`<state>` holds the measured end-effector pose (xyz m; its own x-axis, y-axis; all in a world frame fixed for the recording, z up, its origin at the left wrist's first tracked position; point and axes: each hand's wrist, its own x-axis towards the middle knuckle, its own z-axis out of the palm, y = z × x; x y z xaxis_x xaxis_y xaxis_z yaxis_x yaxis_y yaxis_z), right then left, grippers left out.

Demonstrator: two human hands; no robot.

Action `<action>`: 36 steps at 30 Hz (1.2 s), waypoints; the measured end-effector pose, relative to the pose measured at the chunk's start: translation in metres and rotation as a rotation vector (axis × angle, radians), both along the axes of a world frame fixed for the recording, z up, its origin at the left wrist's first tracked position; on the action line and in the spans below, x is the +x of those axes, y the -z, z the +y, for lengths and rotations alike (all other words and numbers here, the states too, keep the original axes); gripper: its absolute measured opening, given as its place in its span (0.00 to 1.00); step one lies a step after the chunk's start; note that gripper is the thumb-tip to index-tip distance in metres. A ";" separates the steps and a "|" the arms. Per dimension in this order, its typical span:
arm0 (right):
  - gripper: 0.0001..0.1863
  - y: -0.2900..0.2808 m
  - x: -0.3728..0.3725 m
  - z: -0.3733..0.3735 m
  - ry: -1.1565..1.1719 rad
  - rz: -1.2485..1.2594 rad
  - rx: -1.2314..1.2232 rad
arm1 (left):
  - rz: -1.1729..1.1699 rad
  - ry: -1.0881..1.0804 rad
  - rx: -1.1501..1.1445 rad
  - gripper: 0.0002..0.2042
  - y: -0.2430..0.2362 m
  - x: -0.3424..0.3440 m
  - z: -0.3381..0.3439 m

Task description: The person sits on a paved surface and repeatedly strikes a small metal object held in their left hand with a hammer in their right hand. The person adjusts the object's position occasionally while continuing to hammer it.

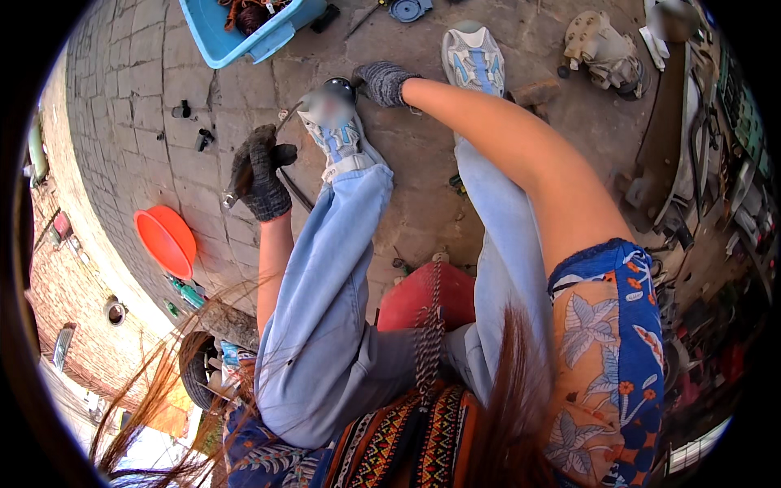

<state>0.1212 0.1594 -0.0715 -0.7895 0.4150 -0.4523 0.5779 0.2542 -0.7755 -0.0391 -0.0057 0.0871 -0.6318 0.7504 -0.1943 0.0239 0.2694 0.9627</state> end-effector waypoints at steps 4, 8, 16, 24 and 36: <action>0.13 0.001 0.004 0.003 -0.019 0.096 -0.045 | -0.001 0.109 -0.025 0.13 -0.002 -0.001 0.002; 0.18 0.004 0.011 0.008 0.000 0.062 -0.101 | -0.080 0.178 0.097 0.10 -0.001 0.013 0.006; 0.24 -0.017 -0.003 0.009 -0.199 -0.071 0.158 | -0.085 0.294 0.077 0.09 -0.007 0.025 0.008; 0.24 -0.028 -0.002 0.010 -0.157 -0.074 0.041 | -0.038 0.346 0.041 0.09 -0.002 0.031 0.007; 0.17 -0.025 0.036 0.006 -0.013 -0.177 0.072 | 0.141 0.456 -0.171 0.09 0.039 0.052 0.012</action>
